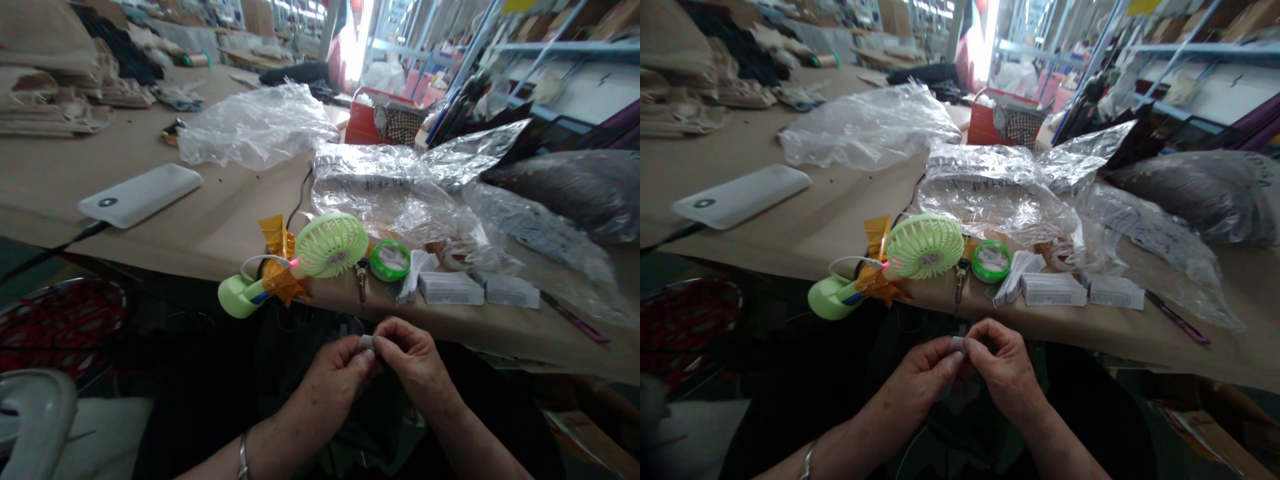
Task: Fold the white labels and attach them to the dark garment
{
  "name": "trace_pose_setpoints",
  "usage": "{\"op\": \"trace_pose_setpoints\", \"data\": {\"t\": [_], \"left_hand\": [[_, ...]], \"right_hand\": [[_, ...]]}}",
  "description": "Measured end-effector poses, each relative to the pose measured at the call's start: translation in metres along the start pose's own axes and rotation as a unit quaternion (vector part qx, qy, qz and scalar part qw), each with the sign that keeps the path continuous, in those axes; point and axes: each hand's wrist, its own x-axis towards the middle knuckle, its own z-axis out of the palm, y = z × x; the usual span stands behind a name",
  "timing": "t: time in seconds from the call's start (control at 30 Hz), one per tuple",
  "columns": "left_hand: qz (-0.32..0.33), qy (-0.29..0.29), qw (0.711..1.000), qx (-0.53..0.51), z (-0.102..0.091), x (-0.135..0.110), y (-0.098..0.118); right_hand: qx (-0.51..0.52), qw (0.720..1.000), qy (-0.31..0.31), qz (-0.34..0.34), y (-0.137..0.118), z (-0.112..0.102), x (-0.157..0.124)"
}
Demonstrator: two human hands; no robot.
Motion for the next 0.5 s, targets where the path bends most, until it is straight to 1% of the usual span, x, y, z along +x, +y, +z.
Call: {"op": "trace_pose_setpoints", "data": {"t": [0.13, 0.27, 0.37, 0.5], "left_hand": [[0.092, 0.071, 0.988, 0.100, -0.007, 0.005, -0.001], [0.140, 0.125, 0.968, 0.165, -0.012, 0.010, 0.000], [0.167, 0.146, 0.953, 0.206, -0.015, 0.013, 0.002], [0.200, 0.156, 0.935, 0.248, -0.018, 0.013, 0.006]], "right_hand": [[-0.062, 0.997, 0.019, -0.042, -0.004, 0.001, 0.007], [-0.069, 0.996, 0.030, -0.051, -0.005, 0.004, 0.012], [-0.074, 0.995, 0.032, -0.065, -0.007, 0.007, 0.014], [-0.102, 0.990, 0.040, -0.094, -0.012, 0.009, 0.016]]}}
